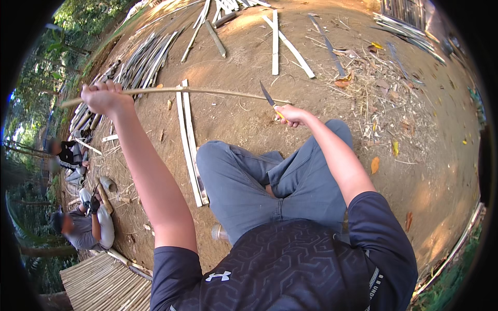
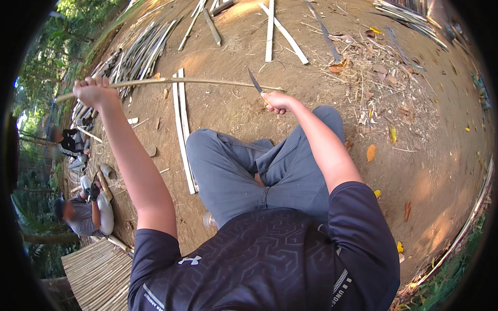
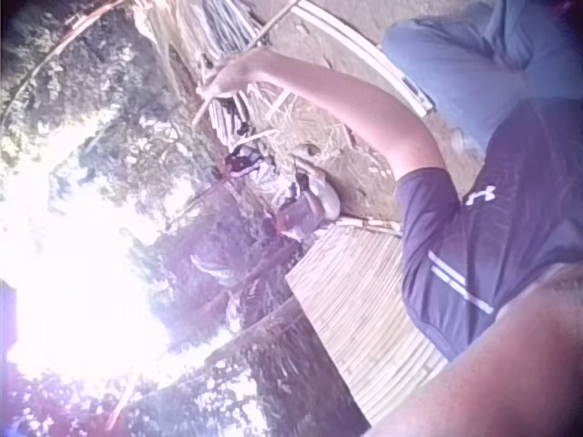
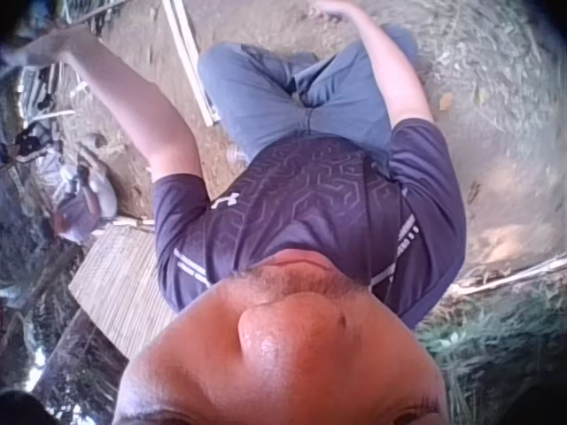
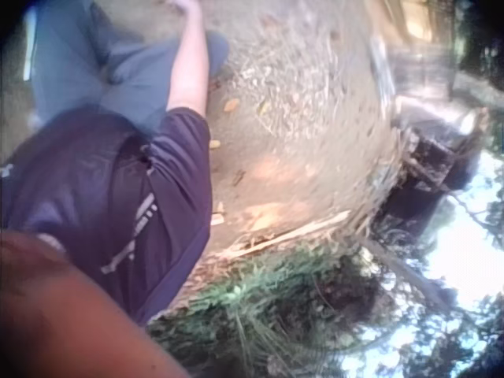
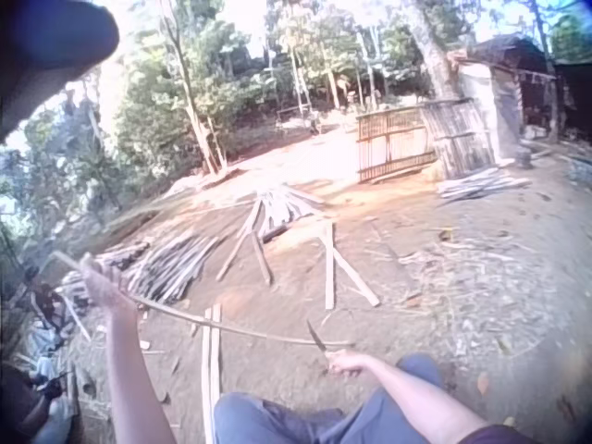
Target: The person scrapes a bamboo strip using a small knife to smooth the surface while holding the strip by hand.
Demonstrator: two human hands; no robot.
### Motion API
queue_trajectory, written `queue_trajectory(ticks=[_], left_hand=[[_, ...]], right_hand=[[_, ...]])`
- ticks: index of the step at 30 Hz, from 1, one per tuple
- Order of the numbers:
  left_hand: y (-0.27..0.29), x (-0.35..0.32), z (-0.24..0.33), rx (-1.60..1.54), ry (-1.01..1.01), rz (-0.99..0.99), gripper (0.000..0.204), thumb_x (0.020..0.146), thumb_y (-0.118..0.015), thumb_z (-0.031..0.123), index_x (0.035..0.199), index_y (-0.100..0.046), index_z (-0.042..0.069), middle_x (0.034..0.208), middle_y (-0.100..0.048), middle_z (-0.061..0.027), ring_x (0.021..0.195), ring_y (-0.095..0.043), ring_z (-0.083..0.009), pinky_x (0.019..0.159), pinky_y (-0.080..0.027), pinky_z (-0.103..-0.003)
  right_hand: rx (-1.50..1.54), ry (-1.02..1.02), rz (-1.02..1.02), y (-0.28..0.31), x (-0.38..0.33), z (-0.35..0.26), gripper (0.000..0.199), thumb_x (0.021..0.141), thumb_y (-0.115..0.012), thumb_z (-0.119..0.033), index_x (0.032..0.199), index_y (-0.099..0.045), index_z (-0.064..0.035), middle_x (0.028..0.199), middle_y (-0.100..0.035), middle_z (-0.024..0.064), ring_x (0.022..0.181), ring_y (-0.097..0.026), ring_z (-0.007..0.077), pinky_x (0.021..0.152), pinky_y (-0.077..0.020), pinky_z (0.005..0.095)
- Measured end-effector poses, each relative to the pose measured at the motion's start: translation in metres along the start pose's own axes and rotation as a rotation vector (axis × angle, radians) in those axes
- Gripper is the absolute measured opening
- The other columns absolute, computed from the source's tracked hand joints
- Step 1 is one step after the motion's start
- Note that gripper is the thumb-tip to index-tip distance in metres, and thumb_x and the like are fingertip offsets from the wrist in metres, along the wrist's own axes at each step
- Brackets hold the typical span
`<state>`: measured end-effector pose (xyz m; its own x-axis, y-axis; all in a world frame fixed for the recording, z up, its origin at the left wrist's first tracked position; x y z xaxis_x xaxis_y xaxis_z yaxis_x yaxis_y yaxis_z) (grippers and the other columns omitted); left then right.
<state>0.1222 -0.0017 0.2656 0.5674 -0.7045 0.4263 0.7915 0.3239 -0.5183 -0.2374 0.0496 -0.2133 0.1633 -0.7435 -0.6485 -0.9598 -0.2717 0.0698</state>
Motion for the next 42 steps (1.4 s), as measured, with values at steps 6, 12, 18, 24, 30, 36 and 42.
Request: queue_trajectory(ticks=[6,12,18,24,30,36,42], left_hand=[[-0.085,-0.012,0.030,-0.045,-0.053,-0.437,0.041,0.103,-0.045,0.040,0.074,-0.034,0.013,0.057,-0.037,0.0020,0.044,-0.035,-0.0088,0.037,-0.033,-0.027],[-0.131,-0.070,-0.007,-0.147,-0.064,-0.712,0.050,0.098,-0.049,0.057,0.074,-0.037,0.014,0.056,-0.042,-0.0027,0.046,-0.040,-0.0111,0.043,-0.036,-0.027],[-0.118,-0.074,-0.013,-0.075,-0.123,-0.574,0.058,0.100,-0.040,0.059,0.066,-0.029,0.014,0.048,-0.032,0.0002,0.040,-0.027,-0.0105,0.039,-0.027,-0.027],[-0.140,-0.061,-0.023,-0.125,-0.121,-0.527,0.047,0.104,-0.042,0.039,0.067,-0.035,0.011,0.048,-0.041,-0.0031,0.035,-0.036,-0.0114,0.036,-0.031,-0.026],[-0.118,-0.027,-0.039,-0.098,-0.089,-0.566,0.044,0.103,-0.042,0.035,0.068,-0.037,0.010,0.049,-0.040,-0.0036,0.038,-0.032,-0.0117,0.039,-0.028,-0.028],[-0.114,-0.025,-0.044,-0.087,-0.064,-0.530,0.045,0.103,-0.041,0.034,0.065,-0.031,0.012,0.049,-0.033,-0.0022,0.042,-0.025,-0.0111,0.041,-0.024,-0.028],[-0.136,-0.028,-0.060,-0.074,-0.025,-0.521,0.045,0.105,-0.038,0.034,0.065,-0.029,0.014,0.049,-0.034,0.0006,0.042,-0.028,-0.0100,0.040,-0.023,-0.026]], right_hand=[[0.337,0.032,-0.088,-0.035,-0.012,-0.002,0.047,0.102,-0.037,-0.055,0.103,-0.049,-0.0105,0.070,-0.044,-0.0043,0.042,-0.026,0.0028,0.034,-0.0184,0.0209],[-0.205,0.132,0.397,0.016,-0.025,0.000,0.046,0.103,-0.039,-0.047,0.107,-0.058,-0.0060,0.081,-0.062,0.0095,0.062,-0.058,0.0215,0.053,-0.0463,0.0378],[-0.489,0.302,0.801,-0.012,-0.069,-0.054,0.042,0.101,-0.046,-0.039,0.109,-0.061,-0.0010,0.103,-0.068,0.0251,0.101,-0.066,0.0387,0.086,-0.0513,0.0495],[-0.605,0.142,0.780,0.025,-0.024,-0.015,0.043,0.102,-0.042,-0.039,0.111,-0.060,-0.0014,0.102,-0.069,0.0259,0.098,-0.068,0.0409,0.083,-0.0540,0.0502],[-0.618,0.180,0.696,-0.003,-0.018,-0.035,0.044,0.101,-0.043,-0.041,0.114,-0.062,-0.0024,0.105,-0.069,0.0260,0.101,-0.068,0.0405,0.085,-0.0538,0.0498],[-0.416,0.104,0.718,0.017,0.006,0.006,0.045,0.101,-0.043,-0.041,0.113,-0.059,-0.0005,0.099,-0.068,0.0285,0.094,-0.068,0.0433,0.081,-0.0537,0.0525],[-0.382,0.056,0.765,0.040,0.030,0.047,0.044,0.102,-0.040,-0.041,0.115,-0.057,-0.0024,0.099,-0.069,0.0260,0.092,-0.068,0.0427,0.079,-0.0540,0.0522]])
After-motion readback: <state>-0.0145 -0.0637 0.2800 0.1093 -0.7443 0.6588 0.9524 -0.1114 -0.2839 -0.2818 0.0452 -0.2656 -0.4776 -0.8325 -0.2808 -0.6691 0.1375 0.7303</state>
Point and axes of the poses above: each hand's wrist, its own x-axis towards the middle knuckle, its own y-axis out of the back of the hand, z = x × y, the point moved 9 cm from there along x, towards the middle knuckle
